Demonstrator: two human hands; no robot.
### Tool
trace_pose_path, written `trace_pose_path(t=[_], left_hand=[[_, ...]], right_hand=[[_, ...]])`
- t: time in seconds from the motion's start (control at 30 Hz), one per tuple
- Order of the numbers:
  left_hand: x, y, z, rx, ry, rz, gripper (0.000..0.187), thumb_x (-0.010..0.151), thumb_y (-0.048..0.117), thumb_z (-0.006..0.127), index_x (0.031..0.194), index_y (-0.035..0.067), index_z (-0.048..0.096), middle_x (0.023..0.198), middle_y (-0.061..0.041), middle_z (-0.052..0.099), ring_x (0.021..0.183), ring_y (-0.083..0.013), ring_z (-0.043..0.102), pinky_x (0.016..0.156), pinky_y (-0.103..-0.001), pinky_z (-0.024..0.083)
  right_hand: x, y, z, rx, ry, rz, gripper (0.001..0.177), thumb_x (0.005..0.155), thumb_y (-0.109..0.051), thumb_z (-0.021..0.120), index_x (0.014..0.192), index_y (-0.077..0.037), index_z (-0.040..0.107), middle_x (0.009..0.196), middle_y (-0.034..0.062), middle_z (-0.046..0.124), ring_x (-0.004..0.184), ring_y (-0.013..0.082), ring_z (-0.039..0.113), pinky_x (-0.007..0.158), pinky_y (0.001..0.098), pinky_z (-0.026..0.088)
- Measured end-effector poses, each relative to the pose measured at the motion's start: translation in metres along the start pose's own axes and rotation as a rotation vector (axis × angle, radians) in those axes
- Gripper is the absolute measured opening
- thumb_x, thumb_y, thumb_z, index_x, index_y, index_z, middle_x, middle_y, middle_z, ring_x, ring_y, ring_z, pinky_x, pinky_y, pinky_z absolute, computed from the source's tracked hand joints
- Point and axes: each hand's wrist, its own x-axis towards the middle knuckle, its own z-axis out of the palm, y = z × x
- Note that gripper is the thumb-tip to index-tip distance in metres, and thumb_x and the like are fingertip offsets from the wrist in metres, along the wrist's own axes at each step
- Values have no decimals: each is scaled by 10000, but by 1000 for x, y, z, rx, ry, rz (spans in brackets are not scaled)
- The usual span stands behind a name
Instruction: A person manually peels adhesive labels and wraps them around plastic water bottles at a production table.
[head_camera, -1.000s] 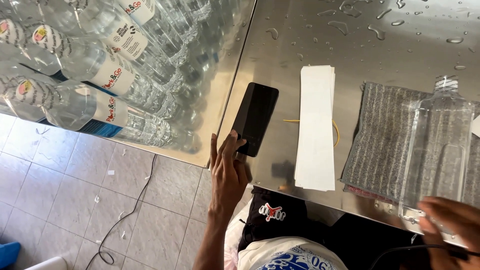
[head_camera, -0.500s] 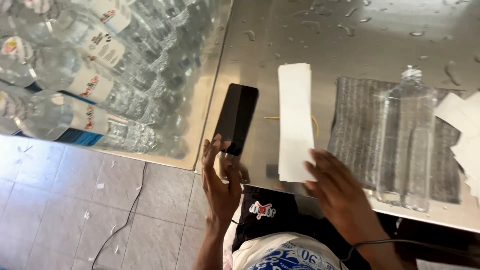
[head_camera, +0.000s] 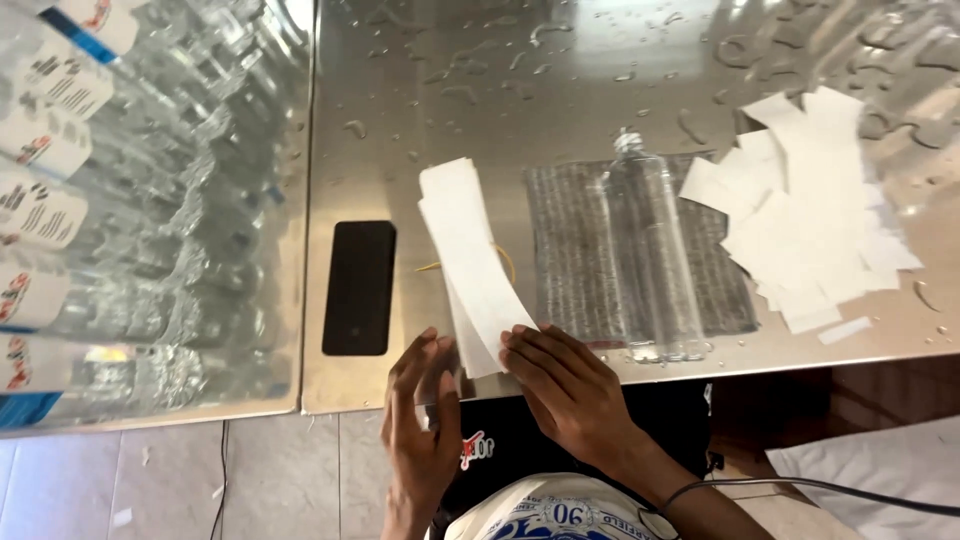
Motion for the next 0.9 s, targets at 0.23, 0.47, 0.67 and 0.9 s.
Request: trace_pose_path(t=[0.23,0.47,0.67,0.9], left_hand=[[30,40,14,-663,-51,-798,791,949,546,621,1563,70,467,1075,-159,803,929,-237,772,797,-366,646],[64,37,32,-474,-50,-676,381,960,398,760,1161,74,741,796,29,681,690,-67,536,584,-233,381],[51,83,68,-648,-365,-636,237,981,257,790,1099,55,748,855,-27,750,751,-121,629,630,-266,459],[31,101,81,-776,-309,-641,548,879,220,868,1339,33,635,1232,-154,822,1138,-261,820,959,-340,703]], right_hand=[[-41,-16,-36,-56,375,-234,165,1043,-171,749,1156,-50,740,1131,164,828,1089,279,846,973,467,727],[-113,7,-56,13,-4,-242,502,1058,-390,778,1435,-122,585,1538,91,641,1463,277,622,1259,629,468],[-74,7,-90,605,429,683,439,1013,-178,677,1390,43,637,1285,179,694,1191,281,755,1109,396,628],[-67,16,-87,625,304,983,232,898,-252,857,1076,-108,820,552,-56,546,462,46,309,420,230,266]])
